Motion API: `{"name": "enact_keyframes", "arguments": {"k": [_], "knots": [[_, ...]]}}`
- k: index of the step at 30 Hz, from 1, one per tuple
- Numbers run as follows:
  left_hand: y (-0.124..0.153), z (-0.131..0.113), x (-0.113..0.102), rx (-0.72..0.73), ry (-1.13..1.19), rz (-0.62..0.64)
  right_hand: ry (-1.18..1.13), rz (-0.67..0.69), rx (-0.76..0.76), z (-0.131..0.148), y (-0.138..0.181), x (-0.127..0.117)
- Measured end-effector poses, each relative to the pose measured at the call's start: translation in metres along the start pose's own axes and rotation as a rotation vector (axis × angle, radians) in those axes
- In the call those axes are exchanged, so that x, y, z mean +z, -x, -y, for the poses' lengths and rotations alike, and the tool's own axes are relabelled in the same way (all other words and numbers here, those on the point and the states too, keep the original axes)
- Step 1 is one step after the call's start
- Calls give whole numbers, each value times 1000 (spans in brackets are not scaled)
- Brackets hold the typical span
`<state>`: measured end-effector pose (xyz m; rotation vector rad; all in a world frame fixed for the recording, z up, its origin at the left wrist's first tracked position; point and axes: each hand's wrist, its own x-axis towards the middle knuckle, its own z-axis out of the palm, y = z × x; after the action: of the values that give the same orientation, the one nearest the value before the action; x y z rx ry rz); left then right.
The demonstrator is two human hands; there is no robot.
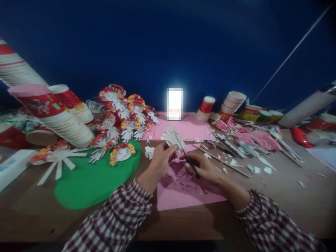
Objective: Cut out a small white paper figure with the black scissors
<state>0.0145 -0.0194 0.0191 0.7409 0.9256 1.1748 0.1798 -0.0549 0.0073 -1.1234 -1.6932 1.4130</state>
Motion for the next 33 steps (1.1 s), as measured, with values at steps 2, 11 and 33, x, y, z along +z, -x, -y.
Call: {"name": "enact_keyframes", "arguments": {"k": [2, 11, 33], "knots": [[0, 0, 0, 2, 1, 1, -1, -4, -2, 0, 0, 0], [0, 0, 1, -5, 6, -15, 40, -4, -1, 0, 0, 0], [0, 1, 0, -7, 0, -12, 45, -2, 2, 1, 0, 0]]}}
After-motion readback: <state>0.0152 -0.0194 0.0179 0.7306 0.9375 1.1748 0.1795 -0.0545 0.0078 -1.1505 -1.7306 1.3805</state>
